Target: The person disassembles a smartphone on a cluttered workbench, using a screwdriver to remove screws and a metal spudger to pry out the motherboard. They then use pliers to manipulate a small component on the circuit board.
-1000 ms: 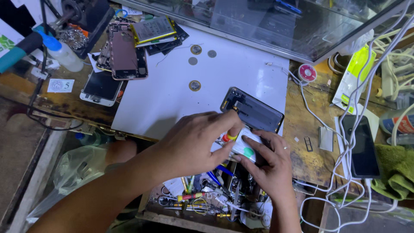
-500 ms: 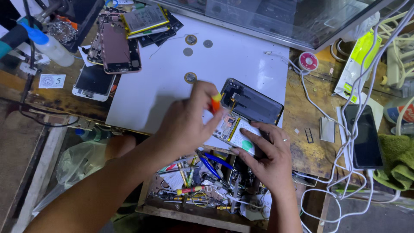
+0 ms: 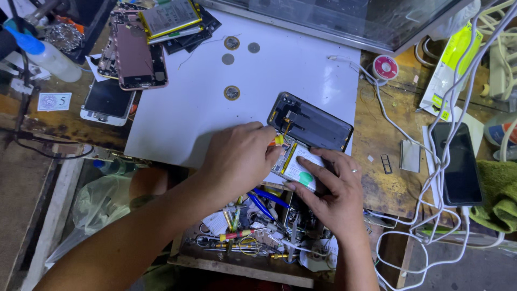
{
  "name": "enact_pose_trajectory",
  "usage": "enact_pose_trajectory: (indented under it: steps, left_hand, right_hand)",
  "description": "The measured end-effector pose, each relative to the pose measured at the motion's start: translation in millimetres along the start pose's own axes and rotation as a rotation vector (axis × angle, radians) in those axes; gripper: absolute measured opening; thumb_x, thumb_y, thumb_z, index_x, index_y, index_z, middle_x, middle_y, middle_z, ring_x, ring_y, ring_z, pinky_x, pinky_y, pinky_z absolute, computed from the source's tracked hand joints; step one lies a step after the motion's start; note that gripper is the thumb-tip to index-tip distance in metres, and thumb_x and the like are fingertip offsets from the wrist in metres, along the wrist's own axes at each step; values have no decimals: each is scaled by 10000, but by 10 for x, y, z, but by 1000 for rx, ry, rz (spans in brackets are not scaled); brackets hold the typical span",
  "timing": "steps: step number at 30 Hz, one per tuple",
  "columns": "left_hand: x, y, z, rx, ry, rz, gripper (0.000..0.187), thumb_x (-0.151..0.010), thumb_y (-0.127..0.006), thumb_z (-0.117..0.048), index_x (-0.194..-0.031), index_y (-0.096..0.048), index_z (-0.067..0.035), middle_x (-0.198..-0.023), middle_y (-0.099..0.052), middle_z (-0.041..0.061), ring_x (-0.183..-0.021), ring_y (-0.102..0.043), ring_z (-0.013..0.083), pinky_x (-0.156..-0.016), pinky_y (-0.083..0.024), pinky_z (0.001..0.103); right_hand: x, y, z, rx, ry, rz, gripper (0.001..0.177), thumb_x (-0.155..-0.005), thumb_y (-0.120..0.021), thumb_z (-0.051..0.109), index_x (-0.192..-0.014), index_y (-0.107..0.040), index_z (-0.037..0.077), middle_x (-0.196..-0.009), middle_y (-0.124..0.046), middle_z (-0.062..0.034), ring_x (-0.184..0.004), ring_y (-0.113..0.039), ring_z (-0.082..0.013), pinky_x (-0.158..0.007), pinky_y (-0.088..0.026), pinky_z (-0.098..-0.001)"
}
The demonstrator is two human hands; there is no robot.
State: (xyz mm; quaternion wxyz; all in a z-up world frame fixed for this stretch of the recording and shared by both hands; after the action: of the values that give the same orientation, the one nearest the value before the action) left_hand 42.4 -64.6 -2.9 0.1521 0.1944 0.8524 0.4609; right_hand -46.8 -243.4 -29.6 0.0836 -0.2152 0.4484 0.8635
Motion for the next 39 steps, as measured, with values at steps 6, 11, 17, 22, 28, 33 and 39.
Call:
enact_pose_trajectory:
  steps: [6,11,17,22,28,33,39]
  left_hand:
    - [-56,6,59,157,63,-54,321,-771,-800,-252,-1003,-691,-59,-831,-745,126,-783,-728,348,-696,-547,469]
    - [-134,-52,156,445,195,60,251,-763,-778,-259,-891,-698,-58,-756,-756,102,-723,-777,292,-677,-589,395]
    - [-142,184,364,66,250,29,306,-870,-736,-329,-818,-663,-36,-787,-722,146,-766,-716,356,-687,-546,467]
    - [-18,222,257,-129,-14,-171,321,-822,-765,-323,-1000,-679,-70,-884,-707,103,-805,-706,320,-670,-547,460]
    - [132,-60,-242,-280,-299,-41,284,-818,-744,-281,-951,-685,-37,-886,-681,122,-768,-706,298,-639,-565,436]
    - [116,-221,-349,-503,-296,-18,253,-721,-749,-247,-869,-692,-50,-844,-686,116,-740,-715,271,-578,-567,378]
    - [94,-365,-455,-647,-282,-32,210,-728,-733,-215,-844,-690,-46,-778,-687,110,-679,-715,241,-550,-553,341]
  right_hand:
    - [-17,-1,-2,-45,-7,2,488,-701,-894,332,-1139,-787,146,-1235,-680,-82,-1165,-623,-283,-1026,-442,-415]
    - [-2,8,3,-17,-7,-1,482,-692,-897,313,-1129,-793,138,-1230,-683,-87,-1158,-621,-289,-1027,-436,-426]
    - [0,13,18,-28,0,-11,477,-699,-894,305,-1132,-789,135,-1236,-680,-83,-1177,-619,-287,-1038,-435,-427]
    - [-6,8,6,-21,-5,-3,471,-701,-894,304,-1130,-791,140,-1237,-680,-83,-1170,-615,-290,-1034,-434,-426]
    - [0,-6,3,-16,-13,-10,479,-695,-901,330,-1122,-792,142,-1242,-679,-77,-1171,-614,-294,-1044,-423,-433]
    - [25,-20,-47,-17,-8,7,474,-699,-896,324,-1117,-788,130,-1251,-672,-79,-1178,-602,-301,-1067,-406,-449]
    - [36,-5,-68,-18,27,4,433,-718,-861,256,-1118,-775,112,-1291,-669,-81,-1209,-587,-305,-1074,-390,-444]
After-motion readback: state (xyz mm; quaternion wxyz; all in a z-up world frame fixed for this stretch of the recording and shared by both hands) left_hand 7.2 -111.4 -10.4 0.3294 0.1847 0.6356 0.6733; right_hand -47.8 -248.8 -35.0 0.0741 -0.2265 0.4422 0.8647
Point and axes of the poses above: each hand's wrist, its own x-axis away from the middle knuckle, its own y-axis out of the back of the hand, z = x × y, the point moved 4 cm from there along -x, towards the middle knuckle
